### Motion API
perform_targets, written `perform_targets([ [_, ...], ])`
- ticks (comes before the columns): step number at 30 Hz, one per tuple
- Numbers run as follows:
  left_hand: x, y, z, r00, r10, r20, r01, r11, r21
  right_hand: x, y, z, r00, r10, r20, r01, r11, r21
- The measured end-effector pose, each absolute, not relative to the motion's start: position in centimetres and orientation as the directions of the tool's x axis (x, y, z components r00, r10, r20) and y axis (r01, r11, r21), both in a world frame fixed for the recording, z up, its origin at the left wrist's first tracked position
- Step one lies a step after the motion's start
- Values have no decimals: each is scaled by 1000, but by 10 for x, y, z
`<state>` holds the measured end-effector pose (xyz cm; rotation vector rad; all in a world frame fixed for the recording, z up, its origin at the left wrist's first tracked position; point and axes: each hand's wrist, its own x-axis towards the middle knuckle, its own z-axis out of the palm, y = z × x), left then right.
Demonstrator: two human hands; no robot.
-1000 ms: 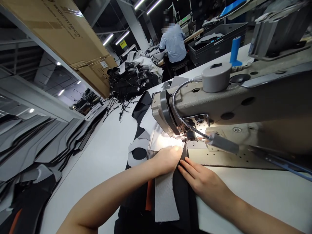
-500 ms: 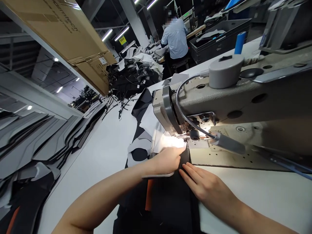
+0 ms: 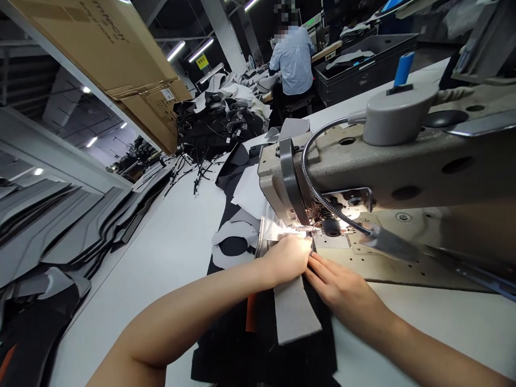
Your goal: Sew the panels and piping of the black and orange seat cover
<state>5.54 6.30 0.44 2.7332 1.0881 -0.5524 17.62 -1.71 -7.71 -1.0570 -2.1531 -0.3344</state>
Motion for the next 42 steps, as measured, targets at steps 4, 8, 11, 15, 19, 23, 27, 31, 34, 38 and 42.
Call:
perform_targets([
  [4, 33, 48, 14, 723, 577, -379, 587, -803, -102, 180, -26, -71, -424, 657, 624, 786, 609, -108],
  [8, -2, 39, 34, 809, 435, -396, 386, -901, -199, 190, -42, -67, -578, 552, 601, 594, 790, -154],
  [11, -14, 42, 43, 822, 377, -427, 314, -925, -214, 191, -48, -69, -619, 495, 610, 476, 854, -209],
  [15, -3, 46, 42, 821, 376, -430, 328, -927, -185, 158, -56, -75, -556, 538, 633, 386, 842, -376],
  [19, 17, 42, 33, 790, 431, -437, 442, -893, -81, 97, -70, -70, -345, 767, 541, 429, 641, -636],
  [23, 16, 35, 25, 778, 483, -403, 568, -814, 120, 80, -73, -59, -282, 785, 552, 502, 611, -612],
  [27, -2, 32, 15, 702, 660, -265, 707, -604, 368, 129, -61, -57, -450, 546, 707, 485, 814, -319],
  [31, -12, 32, 5, 658, 722, -215, 692, -465, 552, 178, -45, -63, -550, 476, 686, 618, 785, -49],
  [34, -11, 31, 3, 677, 713, -182, 655, -472, 591, 191, -40, -70, -518, 553, 652, 700, 713, -48],
  [38, -7, 30, 7, 680, 712, -175, 652, -477, 589, 190, -44, -79, -451, 616, 645, 730, 671, -130],
  [42, -7, 31, 10, 693, 697, -186, 654, -498, 569, 191, -47, -78, -419, 643, 641, 736, 654, -175],
])
